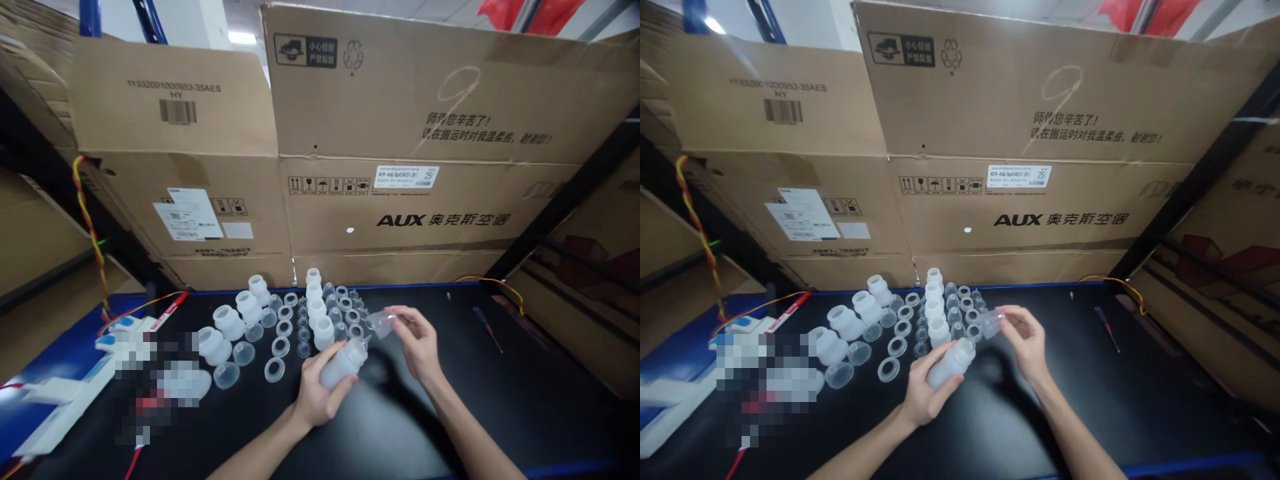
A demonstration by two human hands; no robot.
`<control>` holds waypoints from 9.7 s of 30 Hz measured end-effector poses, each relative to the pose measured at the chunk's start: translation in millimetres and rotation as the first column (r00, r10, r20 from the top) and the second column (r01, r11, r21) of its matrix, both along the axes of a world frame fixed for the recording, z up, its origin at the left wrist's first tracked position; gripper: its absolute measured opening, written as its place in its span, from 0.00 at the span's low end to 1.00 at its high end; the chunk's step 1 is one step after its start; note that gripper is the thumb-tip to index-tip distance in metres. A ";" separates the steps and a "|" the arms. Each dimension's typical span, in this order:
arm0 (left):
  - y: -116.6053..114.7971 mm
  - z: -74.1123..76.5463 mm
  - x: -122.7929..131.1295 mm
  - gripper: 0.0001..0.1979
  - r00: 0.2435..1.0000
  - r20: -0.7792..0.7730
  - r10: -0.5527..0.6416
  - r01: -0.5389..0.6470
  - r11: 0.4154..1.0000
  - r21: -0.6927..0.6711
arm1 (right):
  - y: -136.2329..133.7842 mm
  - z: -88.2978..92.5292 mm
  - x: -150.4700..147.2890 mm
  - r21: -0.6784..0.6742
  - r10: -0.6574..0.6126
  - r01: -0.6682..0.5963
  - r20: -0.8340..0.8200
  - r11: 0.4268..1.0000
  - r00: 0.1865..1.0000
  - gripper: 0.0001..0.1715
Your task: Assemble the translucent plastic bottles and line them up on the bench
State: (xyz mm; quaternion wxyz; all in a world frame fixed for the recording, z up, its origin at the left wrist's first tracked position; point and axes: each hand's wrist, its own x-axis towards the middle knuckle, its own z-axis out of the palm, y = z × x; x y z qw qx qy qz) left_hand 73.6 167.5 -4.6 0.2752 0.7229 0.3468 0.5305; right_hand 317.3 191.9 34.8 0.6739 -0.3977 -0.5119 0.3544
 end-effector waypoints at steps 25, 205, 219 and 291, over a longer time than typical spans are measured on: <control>-4.8 -3.8 22.7 0.33 0.611 0.759 -0.226 0.737 0.513 -0.440 | -25.7 -8.4 -30.8 -0.116 0.561 -0.553 0.050 0.825 0.826 0.35; 55.8 8.6 -18.0 0.17 0.973 -0.008 0.229 -0.222 0.950 0.218 | 18.6 -32.3 0.4 -0.042 0.031 0.016 0.907 0.999 0.419 0.13; 24.8 -7.3 6.4 0.38 0.995 -0.097 0.009 0.018 0.961 0.276 | -12.1 -21.5 -34.3 0.365 -0.087 -0.260 0.710 0.894 0.699 0.34; 35.1 9.4 -12.7 0.23 0.916 0.074 -0.394 0.400 0.904 -0.149 | -13.6 -10.5 -24.7 -0.191 0.300 -0.232 0.577 0.954 0.760 0.25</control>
